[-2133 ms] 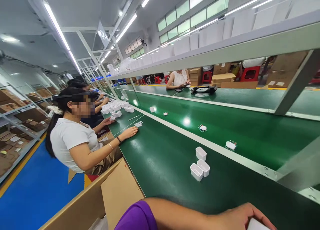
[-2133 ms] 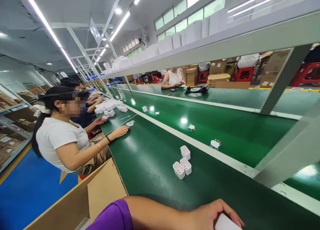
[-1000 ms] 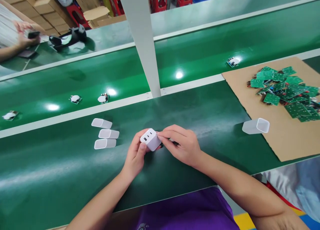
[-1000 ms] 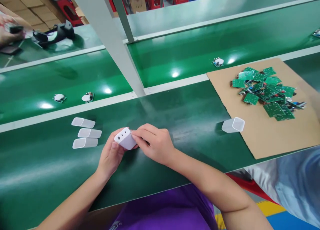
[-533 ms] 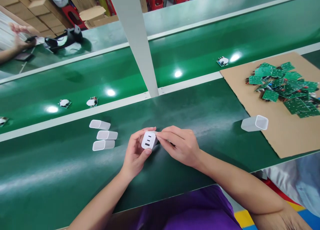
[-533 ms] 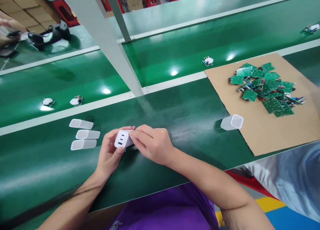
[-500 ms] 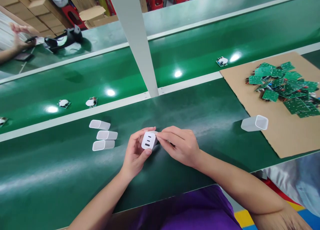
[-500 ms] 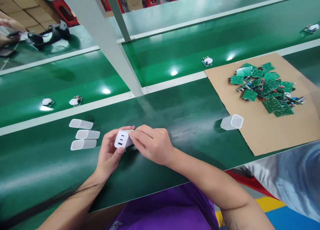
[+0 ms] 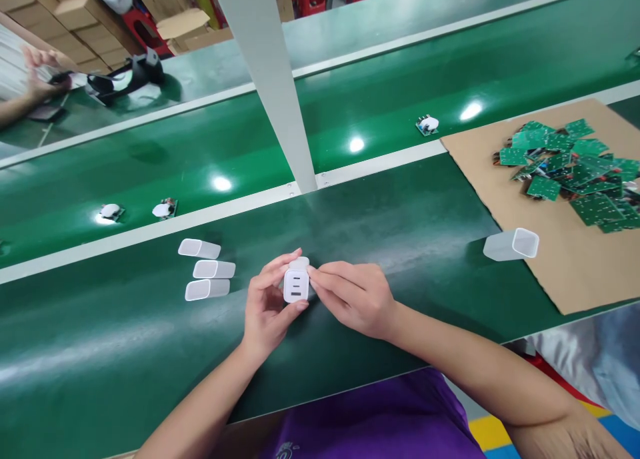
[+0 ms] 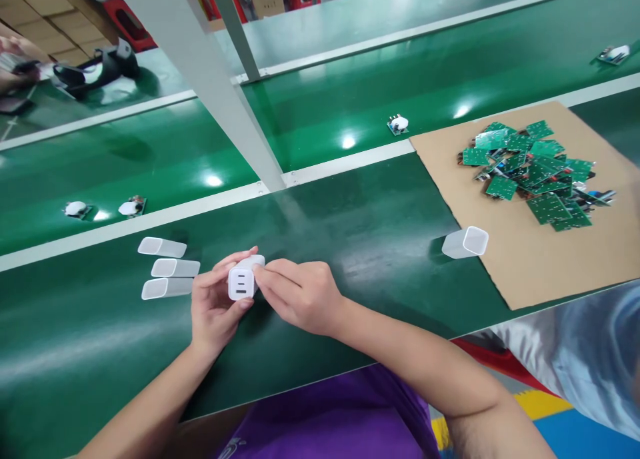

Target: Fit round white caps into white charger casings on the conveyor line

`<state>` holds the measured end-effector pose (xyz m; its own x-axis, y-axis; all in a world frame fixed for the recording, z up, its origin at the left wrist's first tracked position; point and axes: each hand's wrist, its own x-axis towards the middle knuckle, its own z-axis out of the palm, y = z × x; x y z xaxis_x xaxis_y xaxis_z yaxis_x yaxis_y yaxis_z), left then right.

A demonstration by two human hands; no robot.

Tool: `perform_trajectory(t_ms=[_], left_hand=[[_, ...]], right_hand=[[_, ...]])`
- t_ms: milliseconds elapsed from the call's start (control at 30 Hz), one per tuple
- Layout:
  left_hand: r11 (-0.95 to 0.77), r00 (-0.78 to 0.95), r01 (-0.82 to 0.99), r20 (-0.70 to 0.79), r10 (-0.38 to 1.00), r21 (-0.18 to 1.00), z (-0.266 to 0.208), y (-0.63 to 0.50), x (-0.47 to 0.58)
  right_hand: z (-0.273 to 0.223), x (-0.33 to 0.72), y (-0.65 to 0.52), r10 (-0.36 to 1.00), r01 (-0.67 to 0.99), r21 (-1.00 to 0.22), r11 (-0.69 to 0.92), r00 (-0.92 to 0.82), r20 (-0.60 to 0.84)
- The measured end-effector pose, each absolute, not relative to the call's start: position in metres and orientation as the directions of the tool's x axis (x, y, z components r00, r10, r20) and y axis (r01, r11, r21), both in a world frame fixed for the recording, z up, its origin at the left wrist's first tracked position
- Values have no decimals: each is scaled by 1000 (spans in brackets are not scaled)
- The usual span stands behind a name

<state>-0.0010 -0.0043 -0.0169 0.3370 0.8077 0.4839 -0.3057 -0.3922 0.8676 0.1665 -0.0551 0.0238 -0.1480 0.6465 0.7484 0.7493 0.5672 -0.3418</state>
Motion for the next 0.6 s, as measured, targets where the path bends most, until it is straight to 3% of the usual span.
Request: perform_trajectory(t_ms=[100, 233, 333, 433, 533, 600], left_hand=[[-401, 330, -303, 490, 807, 864, -17, -5, -1], [-352, 312, -333, 454, 834, 875, -16, -8, -2], [-182, 367, -378, 328, 871, 908, -14, -12, -4], [90, 439, -403, 107, 892, 911, -9, -15, -5], [294, 533, -397, -43, 845, 869, -5, -19, -1], [345, 587, -382, -63, 807, 857, -6, -23, 2]], right_hand=[[22, 164, -55, 662, 728, -383, 569, -129, 738], [25, 164, -51, 759, 499, -645, 579, -41, 650], [33, 168, -47, 899, 218, -874, 434, -40, 437], [37, 171, -45, 967, 59, -966, 253, 4, 254], [37, 170, -45, 971, 101, -975, 199, 114, 210], [35, 167, -46, 961, 184, -962, 201, 155, 230]])
